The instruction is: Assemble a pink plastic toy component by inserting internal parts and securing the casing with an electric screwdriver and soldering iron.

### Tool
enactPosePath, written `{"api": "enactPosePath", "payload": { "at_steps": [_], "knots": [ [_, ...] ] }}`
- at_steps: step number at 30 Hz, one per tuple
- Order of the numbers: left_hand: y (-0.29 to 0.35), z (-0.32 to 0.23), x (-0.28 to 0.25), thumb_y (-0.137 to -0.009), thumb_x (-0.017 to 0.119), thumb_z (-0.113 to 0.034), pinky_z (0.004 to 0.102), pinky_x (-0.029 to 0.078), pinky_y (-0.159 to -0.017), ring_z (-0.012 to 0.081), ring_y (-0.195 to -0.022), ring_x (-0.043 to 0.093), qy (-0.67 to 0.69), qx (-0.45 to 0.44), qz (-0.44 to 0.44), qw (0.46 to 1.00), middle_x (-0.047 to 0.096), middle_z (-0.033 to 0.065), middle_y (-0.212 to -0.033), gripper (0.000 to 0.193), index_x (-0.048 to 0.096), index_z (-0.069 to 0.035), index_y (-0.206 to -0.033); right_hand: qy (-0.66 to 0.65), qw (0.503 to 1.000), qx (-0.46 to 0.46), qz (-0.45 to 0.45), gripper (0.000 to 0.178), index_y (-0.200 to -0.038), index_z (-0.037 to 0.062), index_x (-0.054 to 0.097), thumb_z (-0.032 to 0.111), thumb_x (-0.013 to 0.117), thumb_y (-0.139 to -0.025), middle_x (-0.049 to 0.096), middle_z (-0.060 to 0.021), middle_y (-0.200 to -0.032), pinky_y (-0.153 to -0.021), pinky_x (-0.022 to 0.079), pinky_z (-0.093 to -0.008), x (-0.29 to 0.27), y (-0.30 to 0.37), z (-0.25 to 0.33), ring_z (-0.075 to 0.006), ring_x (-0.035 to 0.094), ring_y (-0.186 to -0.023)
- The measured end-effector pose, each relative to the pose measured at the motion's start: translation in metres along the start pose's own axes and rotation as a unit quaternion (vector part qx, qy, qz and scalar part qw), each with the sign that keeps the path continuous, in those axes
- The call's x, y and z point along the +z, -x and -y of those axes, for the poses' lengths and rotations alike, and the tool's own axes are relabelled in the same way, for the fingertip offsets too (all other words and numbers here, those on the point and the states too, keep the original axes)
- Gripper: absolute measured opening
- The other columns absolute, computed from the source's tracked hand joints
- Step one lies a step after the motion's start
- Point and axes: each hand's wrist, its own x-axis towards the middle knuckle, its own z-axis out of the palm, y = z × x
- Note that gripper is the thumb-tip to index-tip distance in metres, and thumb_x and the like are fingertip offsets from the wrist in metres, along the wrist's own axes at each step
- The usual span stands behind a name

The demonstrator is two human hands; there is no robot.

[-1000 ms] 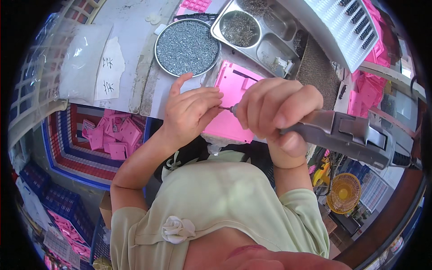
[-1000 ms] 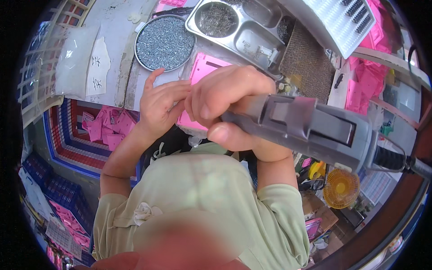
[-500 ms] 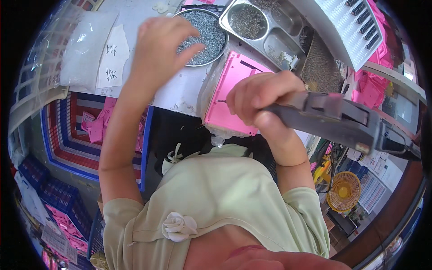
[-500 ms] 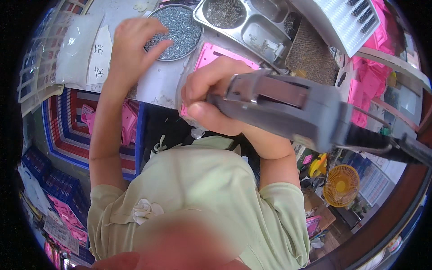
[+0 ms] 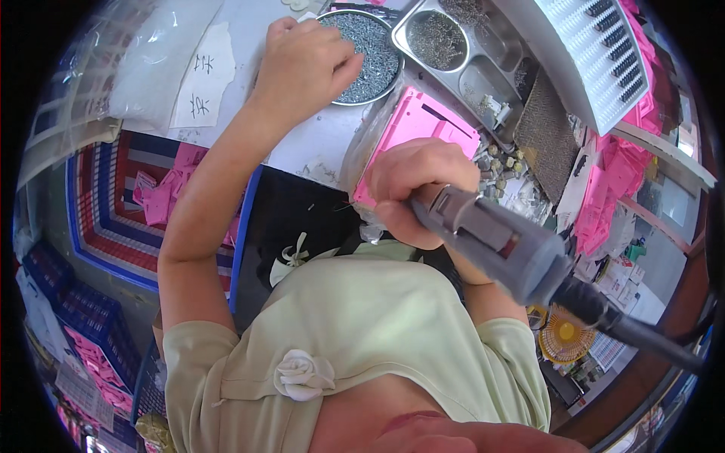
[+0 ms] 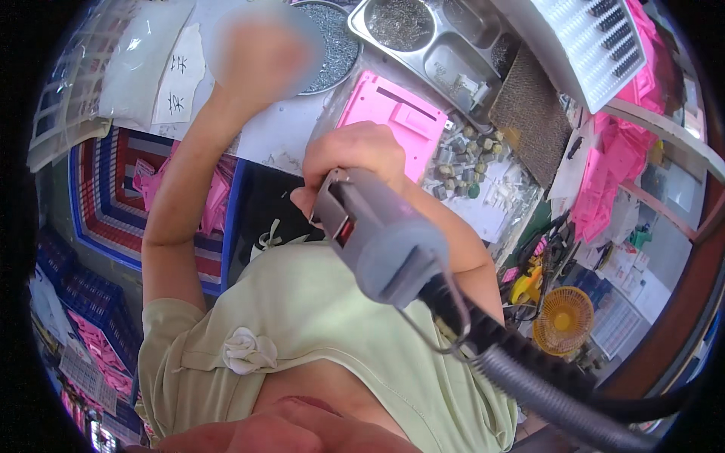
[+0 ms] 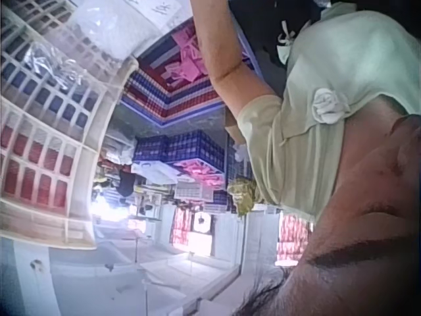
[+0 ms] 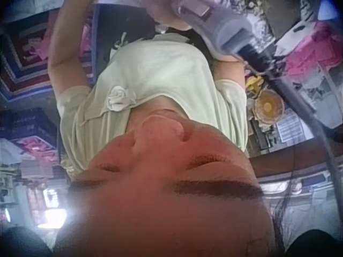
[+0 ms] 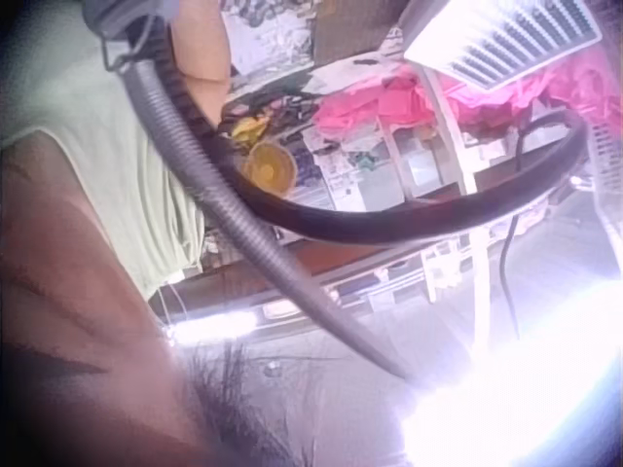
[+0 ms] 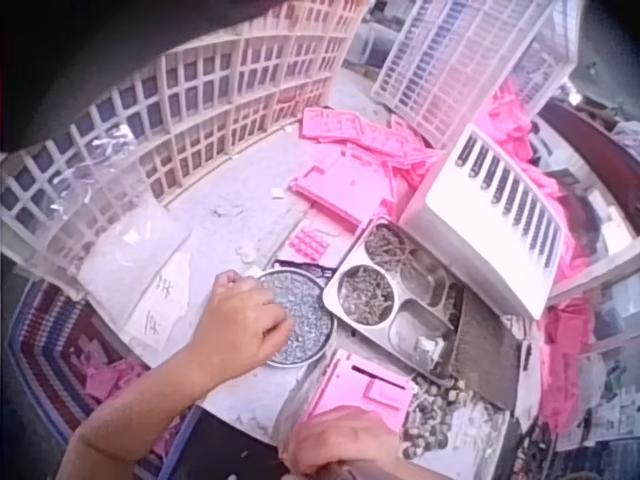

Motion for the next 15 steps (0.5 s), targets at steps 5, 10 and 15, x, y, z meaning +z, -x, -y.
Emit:
{"api": "enactPosePath", "payload": {
  "at_steps": [5, 10, 15],
  "knots": [
    [0.023, -0.029, -0.025, -0.085, 0.073, -0.024, 0.0457, 0.037, -0.094, 0.0222, -0.086, 0.061, 0.122, 0.002, 0.051, 0.991, 0.064, 0.0008, -0.081, 0.014, 0.068, -0.013, -0.079, -0.001, 1.0, -0.03, -0.009, 0.02, -0.087, 0.0022, 0.054, -0.005, 0.071, -0.078, 0.056, -0.0062, -0.063, -0.051, 0.051, -0.0353, 0.001, 0.003, -0.006, -0.0222, 0.056, -0.05],
    [0.061, -0.069, -0.034, -0.082, 0.076, -0.016, 0.0437, 0.036, -0.094, 0.0192, -0.088, 0.063, 0.211, 0.011, 0.048, 0.976, 0.069, -0.001, -0.088, 0.013, 0.069, -0.014, -0.092, -0.213, 0.972, 0.061, -0.074, 0.022, -0.094, 0.0015, 0.062, 0.008, 0.079, -0.083, 0.065, -0.009, -0.079, -0.064, 0.055, -0.0341, -0.013, 0.005, 0.026, -0.0202, 0.063, -0.064],
    [0.072, -0.083, -0.035, -0.08, 0.078, -0.01, 0.0416, 0.035, -0.095, 0.0176, -0.086, 0.064, 0.278, -0.012, 0.037, 0.96, 0.071, -0.0026, -0.092, 0.016, 0.07, -0.015, -0.092, -0.222, 0.971, 0.009, -0.085, 0.025, -0.095, 0.0033, 0.058, 0.014, 0.079, -0.087, 0.061, -0.0074, -0.074, -0.066, 0.056, -0.0416, -0.01, -0.001, 0.039, -0.0233, 0.06, -0.061]
  ]
}}
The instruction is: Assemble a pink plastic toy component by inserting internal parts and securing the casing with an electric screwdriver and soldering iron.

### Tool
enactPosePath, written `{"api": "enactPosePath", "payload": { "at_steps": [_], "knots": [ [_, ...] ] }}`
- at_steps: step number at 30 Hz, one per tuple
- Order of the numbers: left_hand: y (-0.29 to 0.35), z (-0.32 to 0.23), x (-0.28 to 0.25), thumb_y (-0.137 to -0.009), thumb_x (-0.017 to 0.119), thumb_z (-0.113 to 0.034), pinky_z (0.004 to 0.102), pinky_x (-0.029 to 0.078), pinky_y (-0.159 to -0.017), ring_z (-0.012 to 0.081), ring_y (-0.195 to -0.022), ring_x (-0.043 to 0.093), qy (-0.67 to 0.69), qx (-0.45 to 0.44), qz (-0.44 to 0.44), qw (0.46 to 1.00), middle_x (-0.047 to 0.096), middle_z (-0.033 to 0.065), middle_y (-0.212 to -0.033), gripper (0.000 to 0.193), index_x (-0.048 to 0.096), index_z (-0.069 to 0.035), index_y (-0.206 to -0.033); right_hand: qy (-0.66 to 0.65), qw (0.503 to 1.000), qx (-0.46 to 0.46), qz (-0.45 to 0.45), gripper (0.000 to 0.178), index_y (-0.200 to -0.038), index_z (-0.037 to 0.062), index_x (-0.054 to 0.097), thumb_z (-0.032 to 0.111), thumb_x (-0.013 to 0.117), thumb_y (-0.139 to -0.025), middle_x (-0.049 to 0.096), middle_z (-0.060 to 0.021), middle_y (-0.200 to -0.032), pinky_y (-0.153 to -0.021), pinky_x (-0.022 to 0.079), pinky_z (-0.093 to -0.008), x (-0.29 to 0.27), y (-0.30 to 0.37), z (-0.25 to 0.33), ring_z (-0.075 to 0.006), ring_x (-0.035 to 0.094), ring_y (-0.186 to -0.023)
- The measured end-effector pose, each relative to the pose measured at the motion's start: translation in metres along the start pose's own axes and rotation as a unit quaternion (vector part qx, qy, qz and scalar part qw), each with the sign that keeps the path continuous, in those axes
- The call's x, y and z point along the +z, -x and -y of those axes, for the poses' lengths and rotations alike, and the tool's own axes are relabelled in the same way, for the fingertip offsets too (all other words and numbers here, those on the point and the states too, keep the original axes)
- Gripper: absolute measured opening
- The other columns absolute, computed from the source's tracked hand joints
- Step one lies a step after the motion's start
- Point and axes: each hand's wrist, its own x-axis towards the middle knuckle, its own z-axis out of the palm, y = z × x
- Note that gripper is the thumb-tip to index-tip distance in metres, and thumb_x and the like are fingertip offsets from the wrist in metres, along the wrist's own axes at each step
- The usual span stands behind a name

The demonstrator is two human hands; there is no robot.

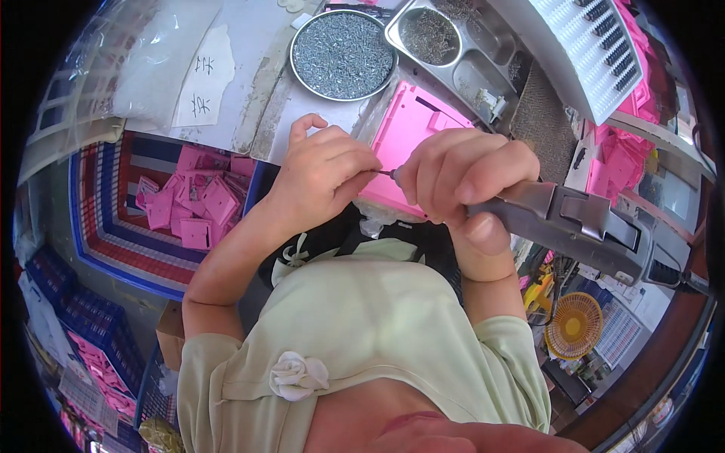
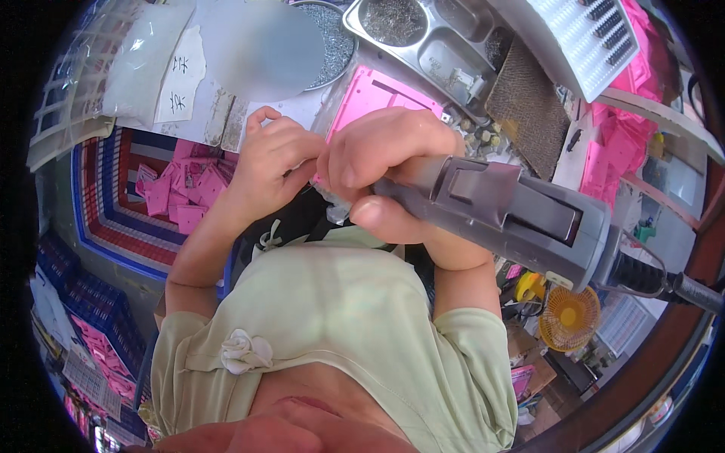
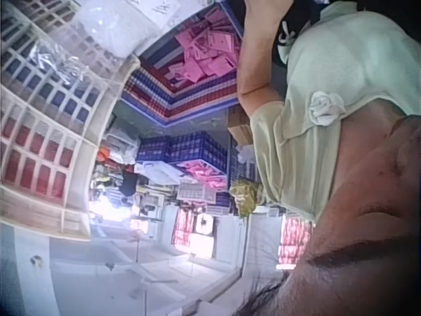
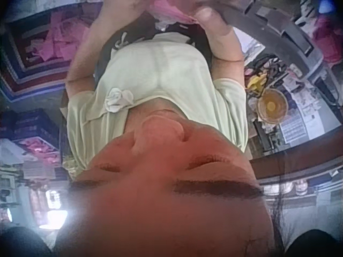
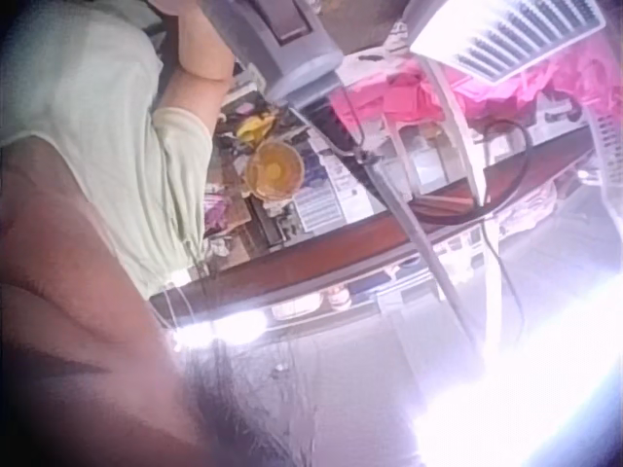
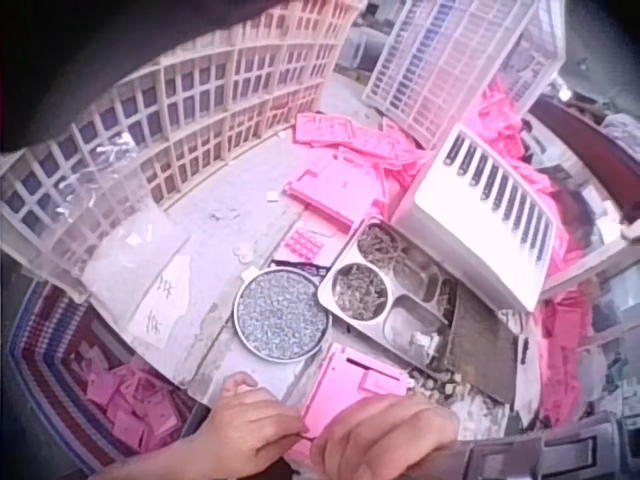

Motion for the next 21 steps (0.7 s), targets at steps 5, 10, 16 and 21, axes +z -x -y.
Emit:
{"api": "enactPosePath", "payload": {
  "at_steps": [5, 10, 16, 21],
  "knots": [
    [0.001, -0.003, -0.001, -0.077, 0.08, -0.012, 0.0416, 0.036, -0.094, 0.0178, -0.083, 0.063, -0.017, 0.019, -0.009, 1.0, 0.07, -0.0028, -0.087, 0.016, 0.069, -0.014, -0.089, 0.016, 0.999, -0.003, 0.031, 0.024, -0.096, 0.0035, 0.057, 0.013, 0.078, -0.088, 0.06, -0.0073, -0.072, -0.063, 0.056, -0.0408, 0.0, 0.004, 0.0, -0.0231, 0.06, -0.061],
    [0.004, -0.006, -0.004, -0.074, 0.082, -0.013, 0.0436, 0.037, -0.095, 0.0194, -0.088, 0.064, -0.079, 0.054, 0.0, 0.995, 0.07, -0.0016, -0.091, 0.02, 0.07, -0.014, -0.09, 0.021, 0.999, -0.016, 0.043, 0.024, -0.098, 0.0031, 0.057, 0.013, 0.076, -0.089, 0.061, -0.0076, -0.073, -0.064, 0.057, -0.0403, 0.003, 0.008, 0.001, -0.0231, 0.061, -0.061],
    [-0.005, -0.002, -0.014, -0.073, 0.075, -0.008, 0.0491, 0.035, -0.105, 0.0203, -0.115, 0.058, -0.018, 0.034, 0.121, 0.992, 0.069, -0.0029, -0.127, 0.028, 0.076, -0.012, -0.101, 0.103, 0.995, -0.001, -0.017, 0.026, -0.097, 0.0073, 0.053, 0.023, 0.073, -0.094, 0.055, -0.0035, -0.062, -0.056, 0.052, -0.036, 0.014, 0.028, -0.017, -0.0184, 0.055, -0.052],
    [0.001, 0.009, -0.004, -0.076, 0.07, -0.007, 0.05, 0.035, -0.106, 0.0201, -0.115, 0.057, -0.089, 0.024, 0.129, 0.987, 0.068, -0.0074, -0.132, 0.032, 0.078, -0.016, -0.105, 0.124, 0.992, -0.003, 0.016, 0.028, -0.096, 0.009, 0.051, 0.023, 0.074, -0.094, 0.054, -0.0038, -0.06, -0.057, 0.052, -0.0372, 0.016, 0.029, -0.024, -0.0187, 0.053, -0.05]
  ]
}}
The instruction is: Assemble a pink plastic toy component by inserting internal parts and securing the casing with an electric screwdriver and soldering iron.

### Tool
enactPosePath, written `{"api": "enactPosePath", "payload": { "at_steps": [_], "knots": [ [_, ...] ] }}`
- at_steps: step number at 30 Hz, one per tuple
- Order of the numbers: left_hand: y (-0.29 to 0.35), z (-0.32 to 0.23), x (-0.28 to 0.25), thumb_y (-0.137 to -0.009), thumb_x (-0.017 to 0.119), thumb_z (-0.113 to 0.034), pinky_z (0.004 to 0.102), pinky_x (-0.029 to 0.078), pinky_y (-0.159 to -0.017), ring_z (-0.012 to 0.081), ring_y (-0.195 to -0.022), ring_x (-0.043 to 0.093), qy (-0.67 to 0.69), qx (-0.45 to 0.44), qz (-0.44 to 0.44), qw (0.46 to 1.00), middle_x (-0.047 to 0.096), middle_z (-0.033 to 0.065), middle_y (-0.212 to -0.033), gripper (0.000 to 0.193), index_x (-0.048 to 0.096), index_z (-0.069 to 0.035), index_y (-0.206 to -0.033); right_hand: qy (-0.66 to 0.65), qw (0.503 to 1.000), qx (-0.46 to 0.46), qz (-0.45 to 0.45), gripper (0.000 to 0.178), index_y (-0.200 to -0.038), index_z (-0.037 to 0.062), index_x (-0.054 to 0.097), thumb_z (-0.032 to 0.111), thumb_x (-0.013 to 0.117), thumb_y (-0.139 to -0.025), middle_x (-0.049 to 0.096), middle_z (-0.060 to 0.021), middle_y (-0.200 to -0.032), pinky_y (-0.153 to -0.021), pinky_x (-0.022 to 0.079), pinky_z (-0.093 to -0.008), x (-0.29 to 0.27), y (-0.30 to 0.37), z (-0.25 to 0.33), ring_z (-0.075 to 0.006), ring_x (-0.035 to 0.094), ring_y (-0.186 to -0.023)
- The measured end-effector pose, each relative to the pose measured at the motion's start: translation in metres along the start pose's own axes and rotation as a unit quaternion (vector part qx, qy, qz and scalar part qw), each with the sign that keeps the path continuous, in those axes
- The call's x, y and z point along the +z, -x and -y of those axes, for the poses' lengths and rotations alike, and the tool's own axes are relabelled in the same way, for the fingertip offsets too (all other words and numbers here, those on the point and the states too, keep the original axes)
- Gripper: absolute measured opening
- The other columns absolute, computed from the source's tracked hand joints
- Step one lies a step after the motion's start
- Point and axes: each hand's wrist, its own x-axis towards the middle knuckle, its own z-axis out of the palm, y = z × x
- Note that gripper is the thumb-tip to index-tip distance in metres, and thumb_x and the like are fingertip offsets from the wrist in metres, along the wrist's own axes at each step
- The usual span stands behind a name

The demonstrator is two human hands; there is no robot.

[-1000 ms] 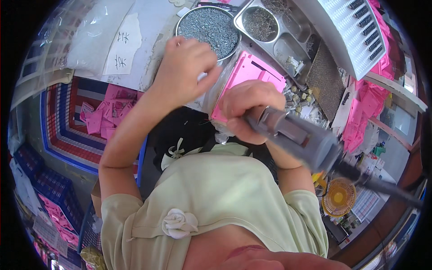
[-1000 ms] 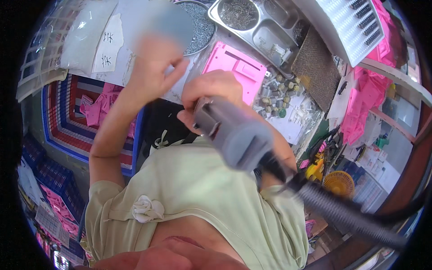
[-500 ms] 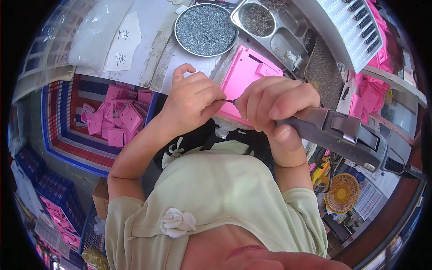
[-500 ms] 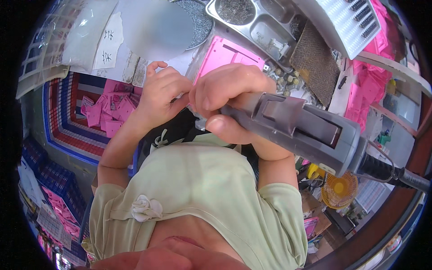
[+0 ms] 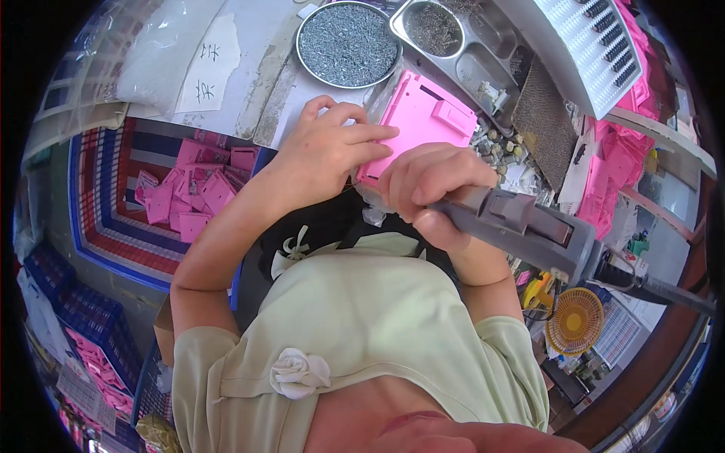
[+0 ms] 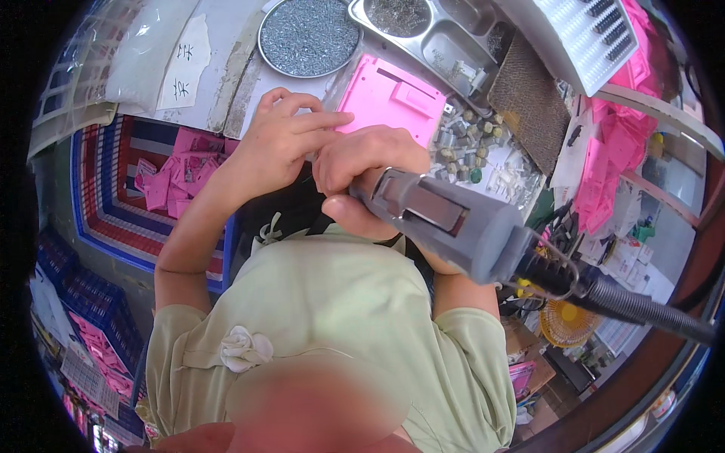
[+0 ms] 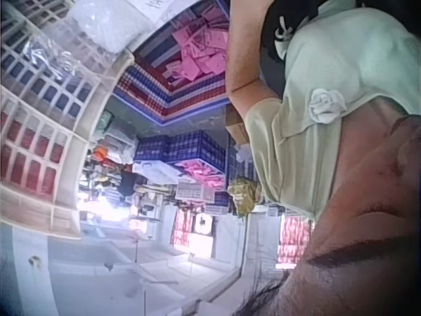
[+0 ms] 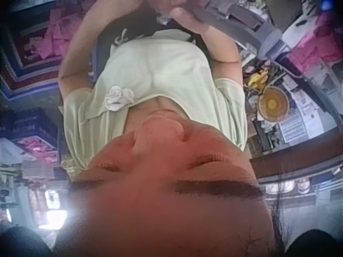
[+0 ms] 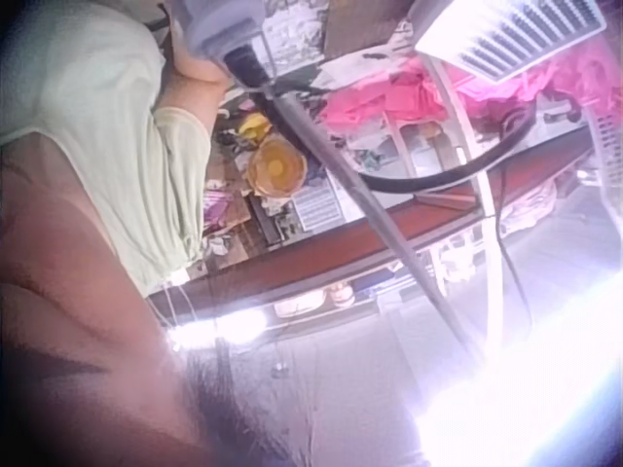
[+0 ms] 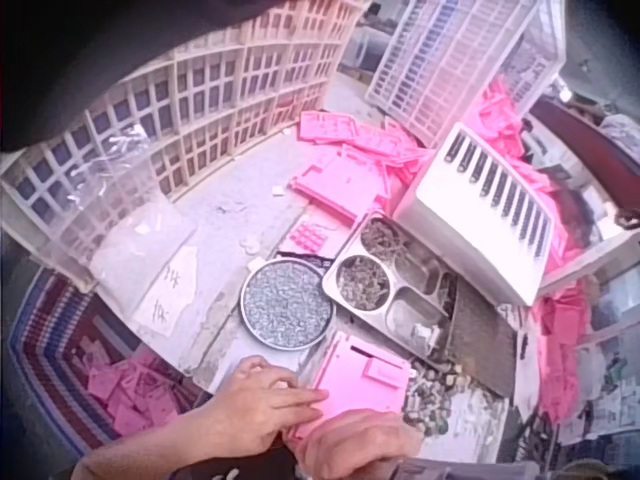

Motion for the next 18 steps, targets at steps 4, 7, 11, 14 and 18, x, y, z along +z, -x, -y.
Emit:
{"api": "enactPosePath", "payload": {
  "at_steps": [4, 7, 11, 14, 18],
  "knots": [
    [0.002, -0.001, 0.004, -0.077, 0.07, -0.007, 0.0492, 0.035, -0.105, 0.0201, -0.11, 0.057, -0.002, -0.002, -0.015, 1.0, 0.068, -0.008, -0.131, 0.03, 0.078, -0.016, -0.104, 0.011, 1.0, 0.014, 0.011, 0.027, -0.095, 0.0089, 0.051, 0.02, 0.075, -0.092, 0.054, -0.0047, -0.06, -0.057, 0.052, -0.0375, 0.002, 0.001, 0.003, -0.0198, 0.053, -0.05],
    [0.001, 0.0, 0.007, -0.076, 0.071, -0.009, 0.0485, 0.035, -0.105, 0.0198, -0.107, 0.058, 0.0, 0.002, -0.024, 1.0, 0.068, -0.0084, -0.13, 0.028, 0.078, -0.017, -0.103, 0.024, 0.999, 0.01, 0.021, 0.025, -0.093, 0.008, 0.051, 0.011, 0.075, -0.088, 0.055, -0.0053, -0.061, -0.057, 0.053, -0.0381, 0.004, 0.004, -0.003, -0.0216, 0.055, -0.051],
    [0.002, 0.0, 0.006, -0.076, 0.071, -0.014, 0.0469, 0.035, -0.101, 0.0232, -0.106, 0.057, 0.008, 0.008, -0.03, 0.999, 0.068, -0.0061, -0.134, 0.03, 0.077, -0.015, -0.106, 0.046, 0.996, -0.046, 0.064, 0.023, -0.086, 0.0057, 0.053, -0.004, 0.072, -0.076, 0.06, -0.0072, -0.065, -0.059, 0.055, -0.0396, 0.007, 0.009, -0.032, -0.0262, 0.061, -0.055],
    [0.003, -0.002, 0.006, -0.074, 0.071, -0.015, 0.0464, 0.035, -0.101, 0.0228, -0.105, 0.057, 0.001, 0.008, -0.026, 1.0, 0.067, -0.0064, -0.136, 0.033, 0.076, -0.015, -0.107, 0.147, 0.985, -0.045, 0.074, 0.023, -0.084, 0.0063, 0.055, -0.005, 0.072, -0.074, 0.06, -0.0074, -0.065, -0.06, 0.056, -0.0392, 0.012, 0.021, -0.05, -0.0268, 0.062, -0.058],
    [0.005, 0.002, 0.008, -0.073, 0.068, -0.009, 0.0455, 0.035, -0.102, 0.0236, -0.105, 0.057, -0.014, 0.011, -0.011, 1.0, 0.066, -0.0059, -0.137, 0.04, 0.075, -0.014, -0.112, -0.005, 1.0, 0.002, -0.007, 0.021, -0.087, 0.0067, 0.059, 0.011, 0.079, -0.083, 0.06, -0.0042, -0.063, -0.056, 0.054, -0.0373, 0.002, 0.018, -0.017, -0.0222, 0.061, -0.055]
  ]
}}
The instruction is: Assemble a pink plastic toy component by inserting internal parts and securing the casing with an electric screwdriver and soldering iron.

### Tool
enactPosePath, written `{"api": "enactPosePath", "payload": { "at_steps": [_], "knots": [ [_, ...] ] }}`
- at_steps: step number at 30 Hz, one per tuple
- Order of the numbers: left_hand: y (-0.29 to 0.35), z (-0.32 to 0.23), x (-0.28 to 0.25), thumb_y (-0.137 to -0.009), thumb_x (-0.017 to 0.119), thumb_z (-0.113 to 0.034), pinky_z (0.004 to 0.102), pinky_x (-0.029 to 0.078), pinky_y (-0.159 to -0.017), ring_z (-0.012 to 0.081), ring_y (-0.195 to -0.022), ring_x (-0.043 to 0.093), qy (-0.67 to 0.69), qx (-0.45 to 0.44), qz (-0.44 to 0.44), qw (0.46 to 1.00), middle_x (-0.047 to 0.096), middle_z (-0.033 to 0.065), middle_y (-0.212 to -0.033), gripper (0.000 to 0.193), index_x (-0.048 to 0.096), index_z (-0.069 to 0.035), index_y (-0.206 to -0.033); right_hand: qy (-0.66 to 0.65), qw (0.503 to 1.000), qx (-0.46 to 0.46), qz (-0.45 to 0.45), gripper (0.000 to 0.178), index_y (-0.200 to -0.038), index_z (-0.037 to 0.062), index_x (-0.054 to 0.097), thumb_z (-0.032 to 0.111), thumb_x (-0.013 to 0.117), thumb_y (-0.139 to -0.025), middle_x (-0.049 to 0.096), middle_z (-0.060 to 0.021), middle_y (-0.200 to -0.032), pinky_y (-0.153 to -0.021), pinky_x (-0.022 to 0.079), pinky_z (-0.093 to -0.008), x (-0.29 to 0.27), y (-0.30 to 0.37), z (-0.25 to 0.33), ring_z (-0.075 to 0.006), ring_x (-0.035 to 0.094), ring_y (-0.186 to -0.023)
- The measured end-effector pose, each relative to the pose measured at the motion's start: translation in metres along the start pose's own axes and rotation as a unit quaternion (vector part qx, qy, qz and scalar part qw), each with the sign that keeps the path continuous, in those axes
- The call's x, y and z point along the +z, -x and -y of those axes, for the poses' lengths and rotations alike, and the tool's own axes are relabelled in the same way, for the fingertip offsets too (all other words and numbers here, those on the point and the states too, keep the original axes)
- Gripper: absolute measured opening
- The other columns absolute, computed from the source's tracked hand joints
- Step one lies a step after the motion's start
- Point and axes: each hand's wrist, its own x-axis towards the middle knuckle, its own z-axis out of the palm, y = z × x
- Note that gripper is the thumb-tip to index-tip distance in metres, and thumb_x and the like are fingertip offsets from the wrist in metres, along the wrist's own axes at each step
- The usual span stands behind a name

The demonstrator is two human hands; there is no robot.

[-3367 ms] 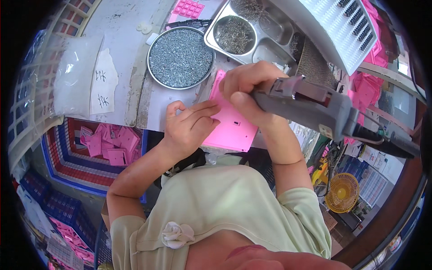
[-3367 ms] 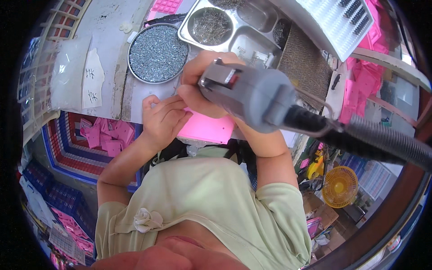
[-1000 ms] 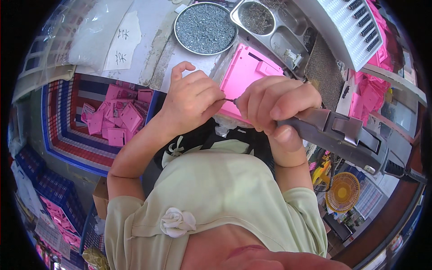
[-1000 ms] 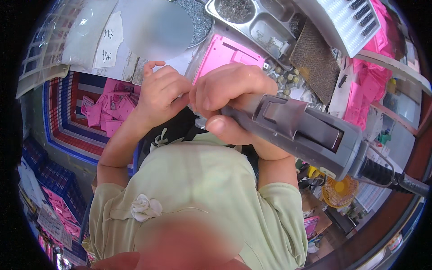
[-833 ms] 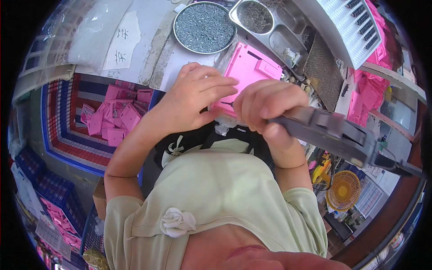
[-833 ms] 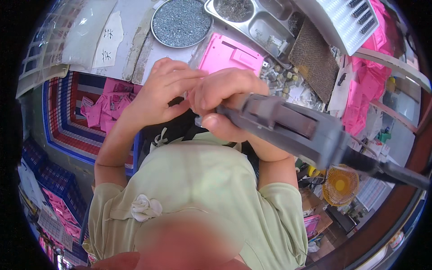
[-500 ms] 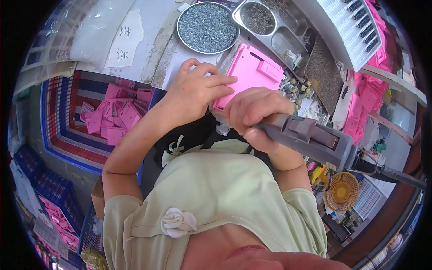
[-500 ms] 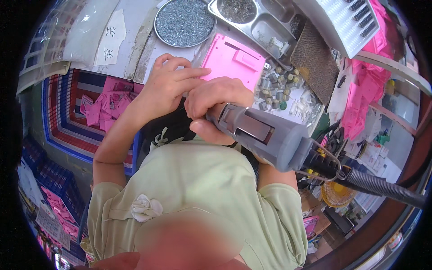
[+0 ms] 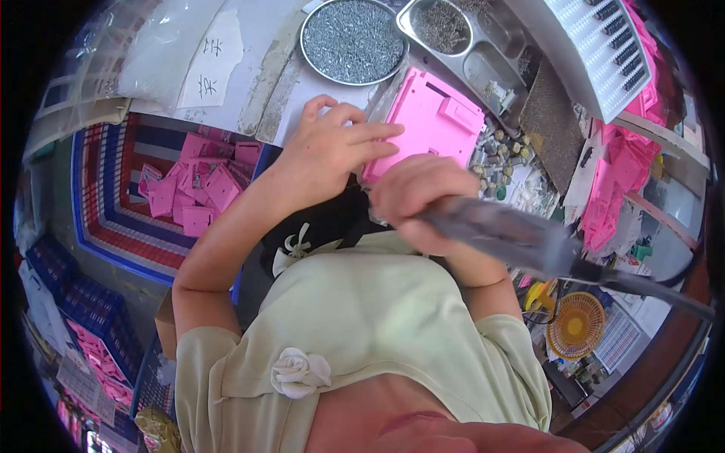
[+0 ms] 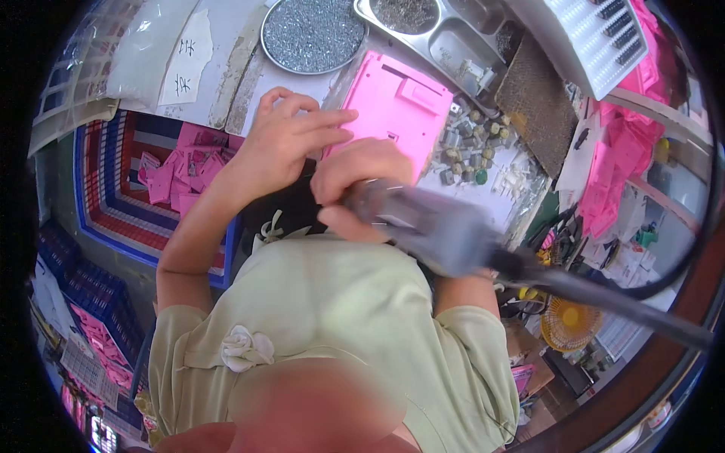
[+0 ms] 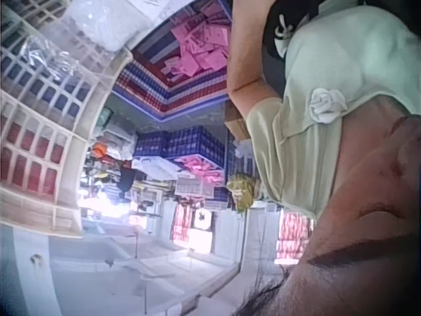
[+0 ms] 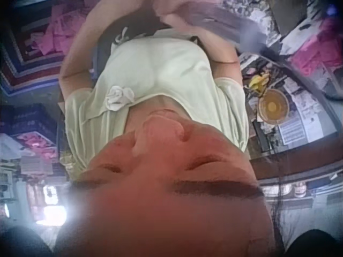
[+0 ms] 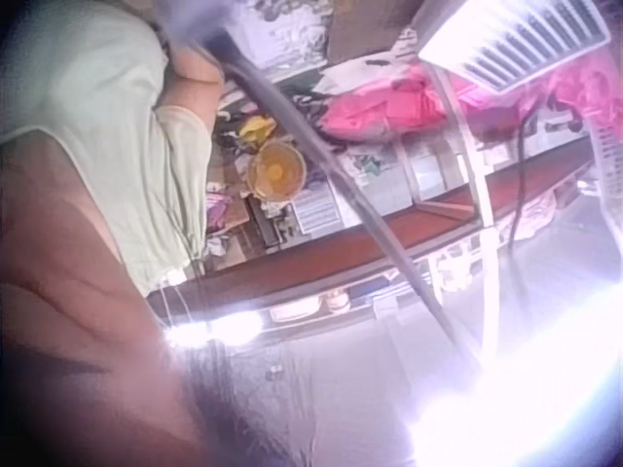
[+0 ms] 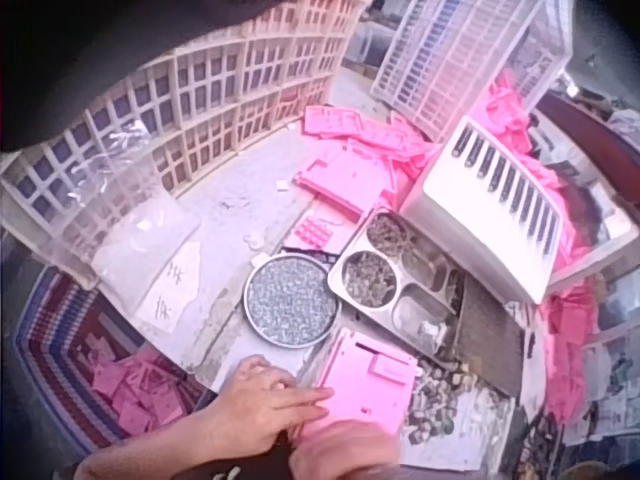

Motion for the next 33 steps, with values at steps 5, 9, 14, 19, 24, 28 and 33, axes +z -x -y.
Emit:
{"api": "enactPosePath", "payload": {
  "at_steps": [5, 9, 14, 19, 24, 28, 33],
  "knots": [
    [-0.002, -0.009, -0.005, -0.071, 0.062, 0.003, 0.0445, 0.036, -0.1, 0.0261, -0.101, 0.059, 0.1, -0.011, -0.021, 0.995, 0.068, 0.0013, -0.128, 0.045, 0.073, -0.012, -0.112, -0.098, 0.994, 0.024, -0.032, 0.021, -0.097, 0.004, 0.061, 0.015, 0.076, -0.089, 0.06, -0.0056, -0.067, -0.057, 0.053, -0.0378, -0.016, -0.003, 0.038, -0.0217, 0.059, -0.056],
    [0.001, -0.026, -0.014, -0.07, 0.069, 0.002, 0.0428, 0.038, -0.094, 0.0258, -0.096, 0.061, 0.158, -0.014, -0.037, 0.987, 0.068, 0.0048, -0.108, 0.036, 0.071, -0.01, -0.104, -0.191, 0.981, 0.005, -0.02, 0.021, -0.099, 0.0025, 0.06, 0.011, 0.076, -0.089, 0.056, -0.0055, -0.068, -0.058, 0.051, -0.0386, -0.02, -0.007, 0.038, -0.0203, 0.055, -0.055],
    [0.006, -0.034, -0.005, -0.069, 0.083, -0.009, 0.0406, 0.039, -0.087, 0.0218, -0.087, 0.063, 0.104, -0.02, -0.05, 0.993, 0.067, 0.0013, -0.09, 0.029, 0.069, -0.01, -0.093, -0.2, 0.98, -0.001, -0.024, 0.023, -0.1, 0.0048, 0.057, 0.014, 0.076, -0.09, 0.053, -0.0034, -0.064, -0.056, 0.048, -0.0376, -0.019, -0.008, 0.039, -0.0181, 0.052, -0.053],
    [0.007, -0.034, 0.0, -0.07, 0.085, -0.009, 0.0401, 0.04, -0.086, 0.0204, -0.08, 0.064, 0.095, 0.001, -0.074, 0.993, 0.069, 0.0011, -0.085, 0.025, 0.069, -0.01, -0.09, -0.174, 0.984, -0.007, -0.031, 0.025, -0.1, 0.0065, 0.056, 0.018, 0.076, -0.091, 0.054, -0.0036, -0.064, -0.056, 0.05, -0.0372, -0.016, -0.013, 0.05, -0.0186, 0.053, -0.053],
    [0.012, -0.033, 0.004, -0.07, 0.084, -0.008, 0.0402, 0.041, -0.085, 0.0198, -0.078, 0.066, 0.117, 0.023, -0.108, 0.987, 0.07, 0.0017, -0.087, 0.025, 0.07, -0.009, -0.091, -0.161, 0.987, 0.007, -0.028, 0.026, -0.099, 0.0061, 0.056, 0.02, 0.077, -0.092, 0.055, -0.0044, -0.063, -0.058, 0.051, -0.0377, -0.011, -0.013, 0.052, -0.0195, 0.054, -0.053],
    [0.014, -0.031, 0.002, -0.069, 0.084, -0.008, 0.0421, 0.041, -0.085, 0.02, -0.076, 0.066, 0.105, 0.045, -0.127, 0.985, 0.07, 0.0018, -0.086, 0.028, 0.069, -0.009, -0.093, -0.142, 0.99, 0.015, -0.005, 0.025, -0.099, 0.0052, 0.056, 0.017, 0.077, -0.091, 0.056, -0.0054, -0.064, -0.058, 0.052, -0.0389, -0.008, -0.015, 0.049, -0.0206, 0.054, -0.053],
    [0.009, -0.027, -0.006, -0.072, 0.084, -0.017, 0.0428, 0.038, -0.096, 0.0179, -0.091, 0.065, 0.055, 0.039, -0.118, 0.991, 0.069, -0.0004, -0.095, 0.027, 0.069, -0.012, -0.093, -0.122, 0.992, 0.018, -0.015, 0.022, -0.097, 0.0039, 0.055, 0.011, 0.075, -0.091, 0.057, -0.0071, -0.068, -0.061, 0.054, -0.0404, -0.003, -0.016, 0.043, -0.0214, 0.056, -0.056]
  ]
}}
